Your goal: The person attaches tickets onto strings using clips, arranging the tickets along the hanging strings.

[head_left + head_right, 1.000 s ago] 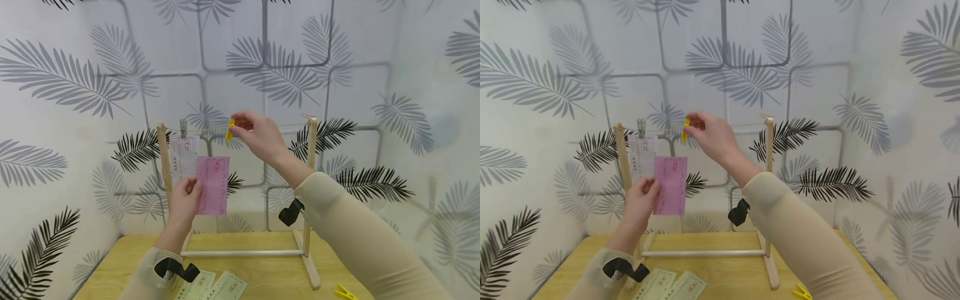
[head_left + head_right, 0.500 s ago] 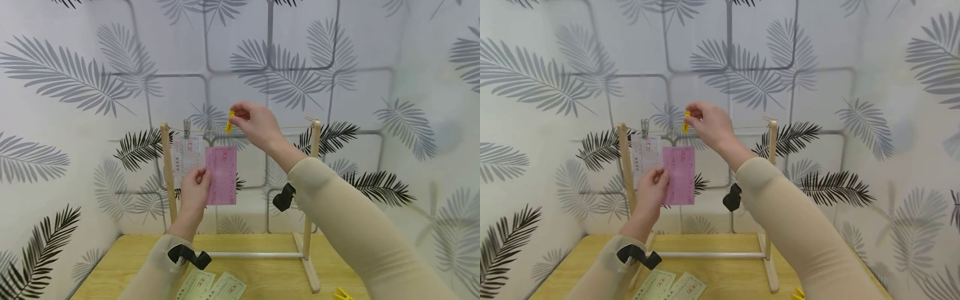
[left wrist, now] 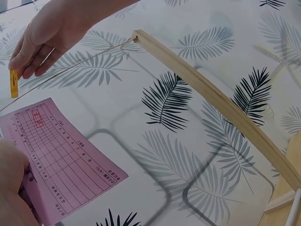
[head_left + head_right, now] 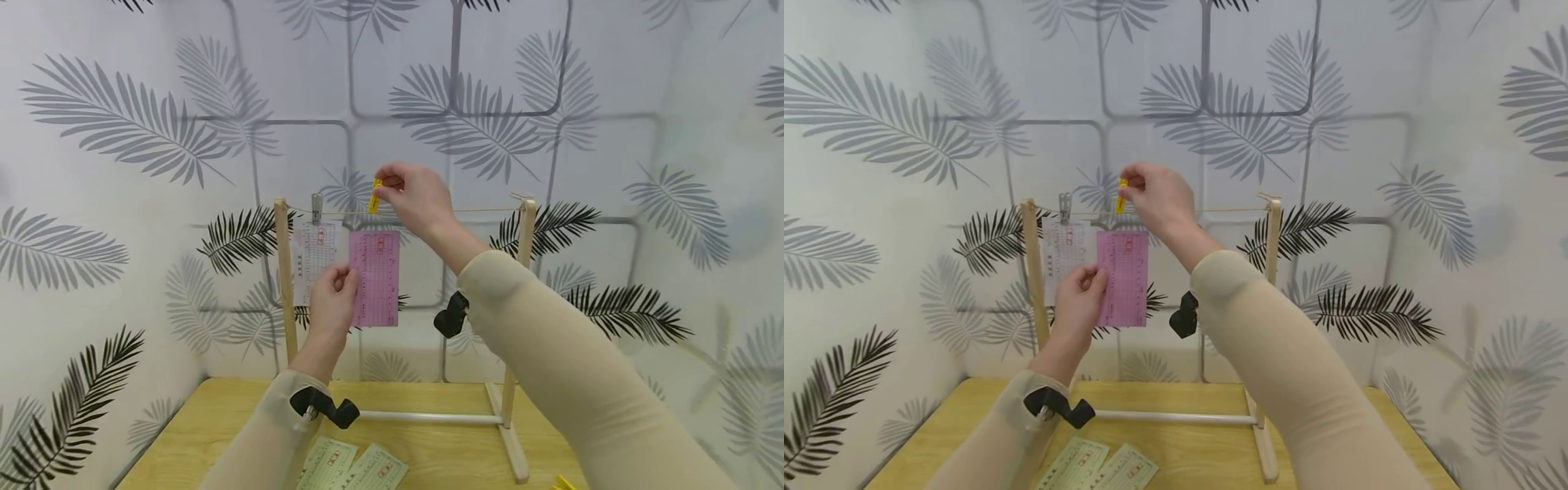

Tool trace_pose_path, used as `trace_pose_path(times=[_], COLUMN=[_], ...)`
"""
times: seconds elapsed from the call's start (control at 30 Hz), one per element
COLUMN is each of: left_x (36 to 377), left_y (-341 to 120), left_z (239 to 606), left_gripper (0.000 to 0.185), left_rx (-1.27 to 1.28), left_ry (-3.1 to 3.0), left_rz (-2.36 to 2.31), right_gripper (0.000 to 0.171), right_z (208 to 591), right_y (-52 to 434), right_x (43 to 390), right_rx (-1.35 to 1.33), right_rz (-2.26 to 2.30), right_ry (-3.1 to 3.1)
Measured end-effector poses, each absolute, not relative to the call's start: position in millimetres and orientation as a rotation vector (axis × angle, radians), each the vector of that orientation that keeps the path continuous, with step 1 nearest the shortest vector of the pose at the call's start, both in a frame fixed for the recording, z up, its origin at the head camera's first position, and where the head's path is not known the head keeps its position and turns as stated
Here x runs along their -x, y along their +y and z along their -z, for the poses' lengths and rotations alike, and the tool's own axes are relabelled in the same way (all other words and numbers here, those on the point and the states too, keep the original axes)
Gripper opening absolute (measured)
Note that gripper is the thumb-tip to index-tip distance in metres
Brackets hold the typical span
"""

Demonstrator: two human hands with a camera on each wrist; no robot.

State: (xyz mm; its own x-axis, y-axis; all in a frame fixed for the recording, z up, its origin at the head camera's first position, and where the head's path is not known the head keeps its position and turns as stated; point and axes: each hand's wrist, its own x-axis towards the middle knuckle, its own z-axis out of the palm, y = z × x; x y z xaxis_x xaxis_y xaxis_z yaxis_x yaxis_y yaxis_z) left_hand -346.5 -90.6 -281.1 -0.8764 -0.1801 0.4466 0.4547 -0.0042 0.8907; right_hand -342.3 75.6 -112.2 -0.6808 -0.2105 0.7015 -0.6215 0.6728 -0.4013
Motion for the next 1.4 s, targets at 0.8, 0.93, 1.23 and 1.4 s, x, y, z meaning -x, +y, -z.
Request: trace_pose_path(times=[0.8, 0.93, 1.23, 1.4], left_x=[351, 351, 348, 347], left_y=[-93, -93, -94, -94], left_z=[280, 278, 275, 274], left_gripper=[0.021, 0.021, 0.023, 0.023], left_rx=[0.275, 0.275, 0.279, 0.279], left_ry=[-1.844, -1.839, -1.841, -1.836], left_rz=[1.952, 1.942, 1.957, 1.970], right_gripper=[0.031, 0.031, 0.034, 0.036], right_z=[122, 123, 124, 125], right_y=[67, 67, 67, 67], right_x=[350, 350, 350, 351], right_rx=[-0.596, -0.609, -0.640, -0.650], right_rz=[-0.776, -0.789, -0.761, -0.757], right_ry=[-2.350, -2.377, -2.422, -2.451])
